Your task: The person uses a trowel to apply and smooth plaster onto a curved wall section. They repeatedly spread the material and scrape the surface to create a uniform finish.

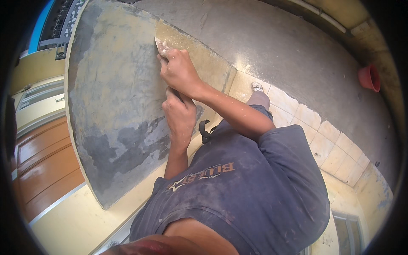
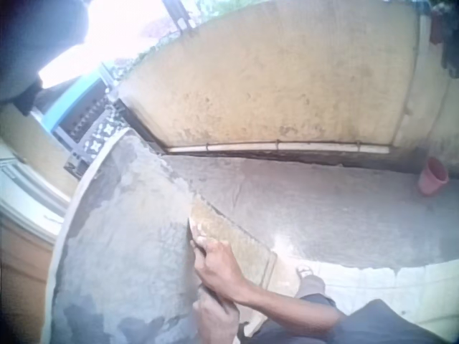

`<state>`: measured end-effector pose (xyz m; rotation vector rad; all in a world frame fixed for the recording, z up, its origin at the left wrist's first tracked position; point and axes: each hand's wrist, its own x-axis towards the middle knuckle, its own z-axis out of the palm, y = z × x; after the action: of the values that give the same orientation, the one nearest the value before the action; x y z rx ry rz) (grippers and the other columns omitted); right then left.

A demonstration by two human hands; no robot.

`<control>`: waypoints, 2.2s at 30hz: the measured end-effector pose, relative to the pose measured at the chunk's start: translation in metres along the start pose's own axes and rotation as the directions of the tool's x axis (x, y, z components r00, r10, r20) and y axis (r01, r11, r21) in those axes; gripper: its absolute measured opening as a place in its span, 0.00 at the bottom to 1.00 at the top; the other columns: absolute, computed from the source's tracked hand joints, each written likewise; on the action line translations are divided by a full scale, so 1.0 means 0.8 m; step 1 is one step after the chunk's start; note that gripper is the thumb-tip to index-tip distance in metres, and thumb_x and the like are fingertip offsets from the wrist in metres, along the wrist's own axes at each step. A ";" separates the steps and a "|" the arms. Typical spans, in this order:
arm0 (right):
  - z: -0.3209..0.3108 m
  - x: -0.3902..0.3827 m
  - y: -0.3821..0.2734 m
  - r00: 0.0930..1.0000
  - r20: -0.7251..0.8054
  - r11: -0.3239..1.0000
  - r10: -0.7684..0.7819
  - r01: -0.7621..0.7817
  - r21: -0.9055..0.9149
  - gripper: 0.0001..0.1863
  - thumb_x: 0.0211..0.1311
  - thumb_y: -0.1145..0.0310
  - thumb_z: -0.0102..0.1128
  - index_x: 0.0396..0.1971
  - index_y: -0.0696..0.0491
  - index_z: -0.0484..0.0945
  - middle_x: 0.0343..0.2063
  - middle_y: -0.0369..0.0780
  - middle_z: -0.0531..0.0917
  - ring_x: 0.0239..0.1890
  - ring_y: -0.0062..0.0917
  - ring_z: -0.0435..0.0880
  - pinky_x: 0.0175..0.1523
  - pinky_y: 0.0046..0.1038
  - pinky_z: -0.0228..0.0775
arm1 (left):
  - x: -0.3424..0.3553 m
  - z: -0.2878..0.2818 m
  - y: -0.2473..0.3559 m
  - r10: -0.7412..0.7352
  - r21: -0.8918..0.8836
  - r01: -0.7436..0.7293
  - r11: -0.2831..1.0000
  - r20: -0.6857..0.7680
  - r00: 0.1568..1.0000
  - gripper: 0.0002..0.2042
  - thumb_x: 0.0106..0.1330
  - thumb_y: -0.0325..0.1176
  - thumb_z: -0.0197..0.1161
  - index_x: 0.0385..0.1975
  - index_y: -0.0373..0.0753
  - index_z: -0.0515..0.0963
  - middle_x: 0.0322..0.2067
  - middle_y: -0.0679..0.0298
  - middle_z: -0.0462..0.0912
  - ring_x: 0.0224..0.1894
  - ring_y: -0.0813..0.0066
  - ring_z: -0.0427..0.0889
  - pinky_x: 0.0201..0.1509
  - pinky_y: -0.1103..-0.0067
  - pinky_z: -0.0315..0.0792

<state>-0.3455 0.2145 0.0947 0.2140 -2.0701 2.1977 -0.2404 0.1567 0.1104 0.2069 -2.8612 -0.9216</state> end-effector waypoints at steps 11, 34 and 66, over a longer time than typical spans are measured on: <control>-0.013 0.013 -0.004 0.982 0.073 0.984 0.175 -0.171 -0.059 0.19 0.72 0.76 0.58 0.60 0.63 0.81 0.27 0.64 0.74 0.19 0.22 0.72 0.32 0.35 0.73 | 0.012 0.003 0.016 -0.044 0.032 0.043 0.999 0.029 0.999 0.17 0.77 0.33 0.56 0.48 0.20 0.71 0.30 0.31 0.83 0.38 0.26 0.83 0.39 0.48 0.74; -0.020 0.031 -0.007 0.988 0.021 0.986 -0.156 0.157 -0.055 0.20 0.67 0.80 0.57 0.58 0.65 0.81 0.42 0.62 0.84 0.46 0.47 0.92 0.53 0.35 0.82 | 0.027 0.011 0.022 0.008 -0.065 -0.011 0.998 -0.046 0.999 0.14 0.75 0.30 0.56 0.48 0.21 0.70 0.31 0.32 0.82 0.38 0.26 0.83 0.41 0.49 0.74; -0.018 0.053 -0.020 0.981 -0.107 0.987 -0.159 0.161 0.006 0.06 0.61 0.82 0.56 0.29 0.69 0.80 0.26 0.61 0.81 0.25 0.56 0.81 0.36 0.44 0.75 | 0.043 -0.002 0.041 0.058 -0.035 -0.059 0.998 -0.016 0.998 0.14 0.76 0.30 0.55 0.47 0.20 0.71 0.33 0.31 0.83 0.41 0.26 0.83 0.43 0.50 0.75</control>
<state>-0.3847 0.2293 0.1171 0.2498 -1.9108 2.0837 -0.2772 0.1764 0.1333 0.1254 -2.8181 -0.9551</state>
